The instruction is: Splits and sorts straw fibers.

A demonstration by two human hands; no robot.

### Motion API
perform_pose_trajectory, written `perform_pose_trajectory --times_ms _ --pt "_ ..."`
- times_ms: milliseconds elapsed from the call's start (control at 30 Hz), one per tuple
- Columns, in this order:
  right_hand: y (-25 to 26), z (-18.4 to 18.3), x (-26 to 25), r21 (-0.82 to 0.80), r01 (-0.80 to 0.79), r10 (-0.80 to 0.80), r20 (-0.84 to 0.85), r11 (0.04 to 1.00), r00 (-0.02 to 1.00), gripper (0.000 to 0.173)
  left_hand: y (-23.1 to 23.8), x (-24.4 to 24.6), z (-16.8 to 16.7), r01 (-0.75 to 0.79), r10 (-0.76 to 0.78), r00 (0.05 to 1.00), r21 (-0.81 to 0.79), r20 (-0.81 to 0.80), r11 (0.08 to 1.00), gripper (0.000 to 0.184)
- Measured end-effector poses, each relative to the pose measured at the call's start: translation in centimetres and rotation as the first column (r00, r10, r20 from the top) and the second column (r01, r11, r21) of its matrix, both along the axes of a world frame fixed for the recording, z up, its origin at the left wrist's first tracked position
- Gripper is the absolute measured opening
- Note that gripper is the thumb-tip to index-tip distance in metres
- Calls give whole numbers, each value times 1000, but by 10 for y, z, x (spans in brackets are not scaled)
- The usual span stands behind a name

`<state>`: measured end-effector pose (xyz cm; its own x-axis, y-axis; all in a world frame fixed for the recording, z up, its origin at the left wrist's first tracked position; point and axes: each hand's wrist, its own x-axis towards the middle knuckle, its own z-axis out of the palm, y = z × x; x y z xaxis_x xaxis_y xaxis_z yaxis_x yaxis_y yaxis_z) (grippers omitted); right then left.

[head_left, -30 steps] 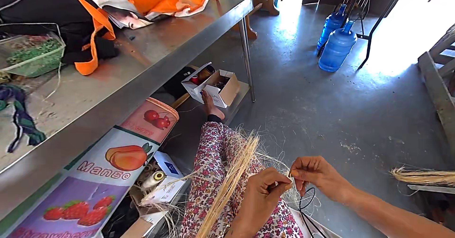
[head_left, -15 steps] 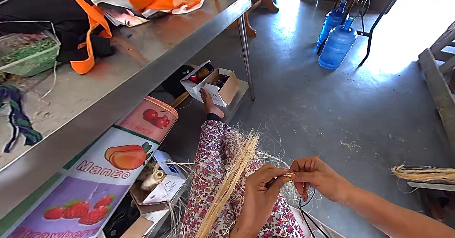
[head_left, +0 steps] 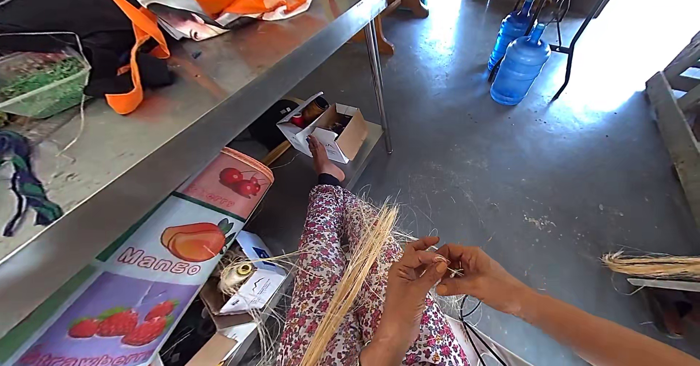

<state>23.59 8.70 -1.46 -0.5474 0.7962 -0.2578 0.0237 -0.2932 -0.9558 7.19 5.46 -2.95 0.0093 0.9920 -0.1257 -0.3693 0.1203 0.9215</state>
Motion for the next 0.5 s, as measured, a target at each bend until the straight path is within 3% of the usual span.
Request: perform_pose_trajectory --times_ms 167,367,500 --pt "1 -10 3 94 -42 40 24 995 999 9 -1 1 -3 -17 18 996 -22 86 1000 12" --pt "23 1 25 160 -115 98 109 980 989 12 2 -20 0 92 -73 986 -121 149 988 16" --pt "25 8 32 505 -138 -42 329 852 943 19 2 -33 2 291 -236 916 -136 323 947 12"
